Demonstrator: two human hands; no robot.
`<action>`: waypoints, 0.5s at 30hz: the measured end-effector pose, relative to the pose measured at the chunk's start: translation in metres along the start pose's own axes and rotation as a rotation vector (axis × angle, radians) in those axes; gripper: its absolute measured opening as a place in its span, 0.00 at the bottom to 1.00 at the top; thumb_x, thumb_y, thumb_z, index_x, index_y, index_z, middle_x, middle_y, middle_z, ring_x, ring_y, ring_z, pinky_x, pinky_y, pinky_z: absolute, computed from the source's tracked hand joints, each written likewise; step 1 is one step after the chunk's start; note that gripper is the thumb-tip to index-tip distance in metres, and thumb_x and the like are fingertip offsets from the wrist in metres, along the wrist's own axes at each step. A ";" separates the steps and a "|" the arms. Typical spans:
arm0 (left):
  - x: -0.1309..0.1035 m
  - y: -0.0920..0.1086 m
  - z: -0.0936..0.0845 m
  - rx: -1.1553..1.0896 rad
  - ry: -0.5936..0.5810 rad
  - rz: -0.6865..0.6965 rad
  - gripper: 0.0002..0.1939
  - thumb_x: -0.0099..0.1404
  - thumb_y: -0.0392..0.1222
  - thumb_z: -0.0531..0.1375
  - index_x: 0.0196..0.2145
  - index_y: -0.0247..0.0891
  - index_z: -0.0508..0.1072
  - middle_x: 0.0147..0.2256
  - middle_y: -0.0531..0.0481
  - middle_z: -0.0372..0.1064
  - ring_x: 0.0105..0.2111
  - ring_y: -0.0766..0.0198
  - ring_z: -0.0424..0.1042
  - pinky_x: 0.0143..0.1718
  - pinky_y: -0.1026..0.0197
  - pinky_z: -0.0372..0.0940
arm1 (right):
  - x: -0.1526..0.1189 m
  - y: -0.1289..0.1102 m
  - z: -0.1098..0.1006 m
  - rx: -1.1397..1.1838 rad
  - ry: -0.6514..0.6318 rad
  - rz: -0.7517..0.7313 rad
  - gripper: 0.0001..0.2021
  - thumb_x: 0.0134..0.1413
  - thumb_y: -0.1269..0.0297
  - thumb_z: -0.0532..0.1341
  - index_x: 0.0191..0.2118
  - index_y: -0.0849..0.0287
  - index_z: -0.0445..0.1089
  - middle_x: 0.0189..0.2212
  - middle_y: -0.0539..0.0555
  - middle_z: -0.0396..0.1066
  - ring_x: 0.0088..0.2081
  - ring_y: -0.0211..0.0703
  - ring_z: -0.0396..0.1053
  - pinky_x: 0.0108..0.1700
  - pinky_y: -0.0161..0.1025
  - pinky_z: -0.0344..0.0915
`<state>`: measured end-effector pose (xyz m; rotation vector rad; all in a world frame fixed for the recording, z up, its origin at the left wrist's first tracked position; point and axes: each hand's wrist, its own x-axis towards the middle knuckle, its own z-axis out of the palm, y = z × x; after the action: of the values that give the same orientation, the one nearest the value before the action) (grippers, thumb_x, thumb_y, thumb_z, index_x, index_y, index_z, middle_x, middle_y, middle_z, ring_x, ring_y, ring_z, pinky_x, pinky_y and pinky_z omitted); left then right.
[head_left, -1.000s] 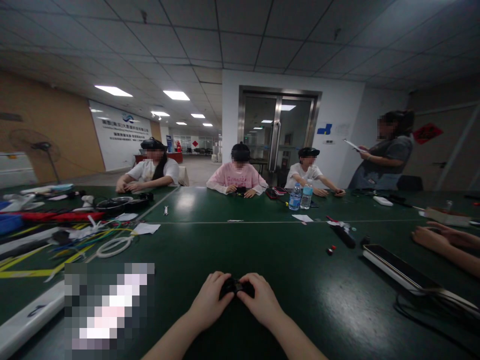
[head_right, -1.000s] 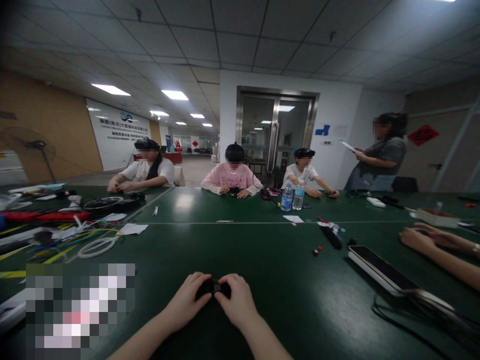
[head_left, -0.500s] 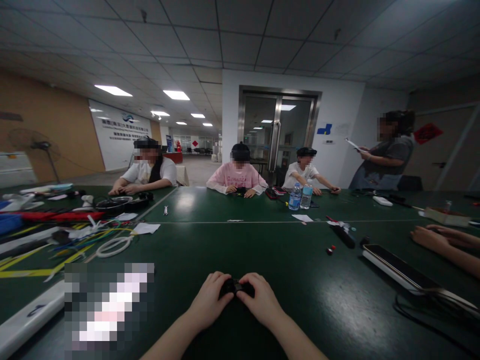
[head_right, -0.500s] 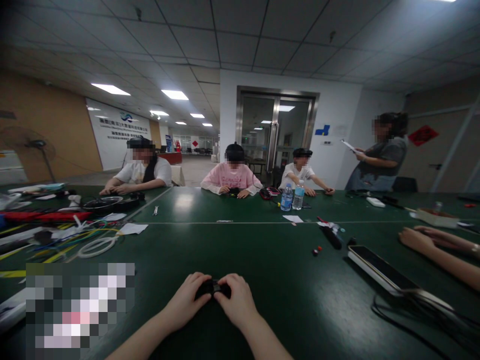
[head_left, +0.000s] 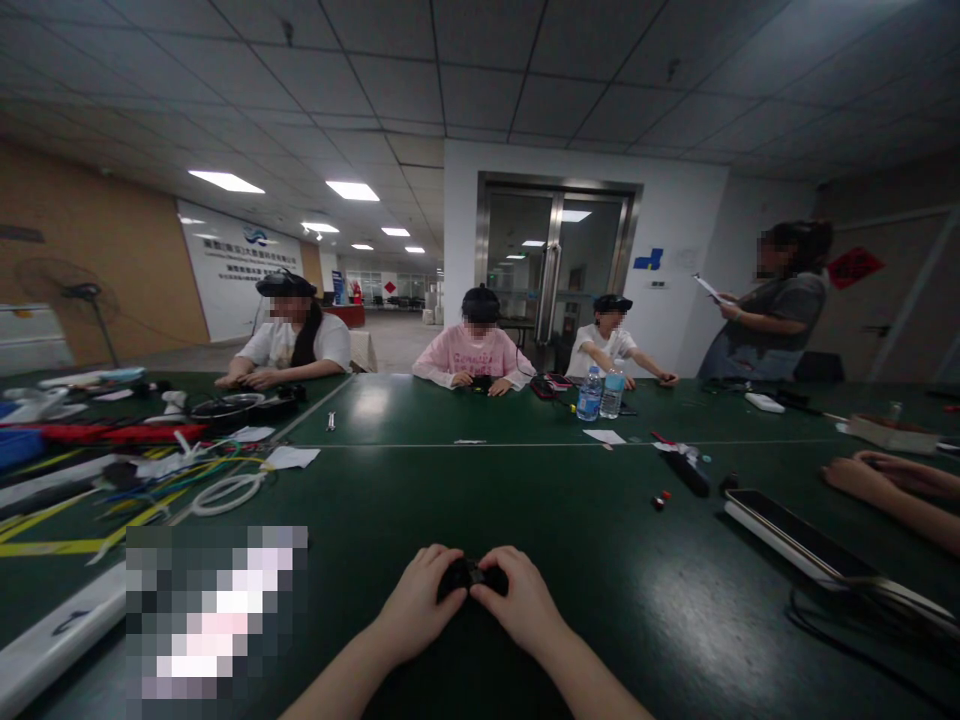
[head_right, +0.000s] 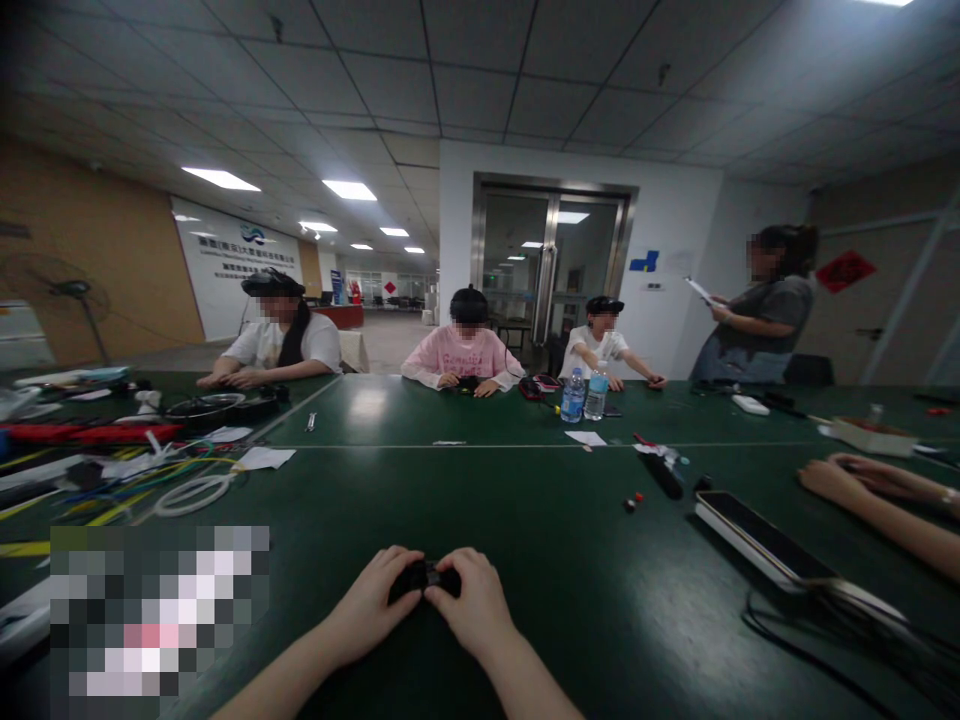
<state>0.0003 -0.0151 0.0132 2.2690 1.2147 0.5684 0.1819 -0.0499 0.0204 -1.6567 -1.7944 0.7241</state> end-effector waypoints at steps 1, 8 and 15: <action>0.000 0.000 0.000 0.000 0.002 -0.001 0.21 0.59 0.45 0.54 0.51 0.39 0.64 0.49 0.46 0.63 0.49 0.58 0.61 0.52 0.56 0.57 | 0.000 -0.001 -0.001 0.002 -0.002 0.006 0.10 0.47 0.61 0.60 0.38 0.52 0.68 0.42 0.49 0.66 0.47 0.44 0.63 0.47 0.42 0.59; 0.001 -0.006 0.003 0.001 0.000 -0.004 0.22 0.60 0.46 0.54 0.52 0.41 0.64 0.50 0.47 0.62 0.50 0.58 0.61 0.51 0.57 0.57 | 0.000 -0.001 0.000 0.000 0.005 -0.020 0.08 0.47 0.62 0.60 0.36 0.52 0.68 0.42 0.49 0.66 0.47 0.43 0.63 0.49 0.41 0.58; 0.004 -0.010 0.008 0.027 0.005 0.021 0.21 0.59 0.44 0.54 0.51 0.41 0.65 0.48 0.47 0.63 0.48 0.58 0.61 0.51 0.57 0.56 | 0.003 0.006 0.004 0.018 0.032 -0.050 0.07 0.46 0.63 0.60 0.36 0.52 0.69 0.45 0.49 0.66 0.49 0.44 0.62 0.51 0.41 0.57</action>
<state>0.0006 -0.0092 0.0012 2.3067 1.2090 0.5696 0.1827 -0.0465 0.0137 -1.5974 -1.7957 0.6858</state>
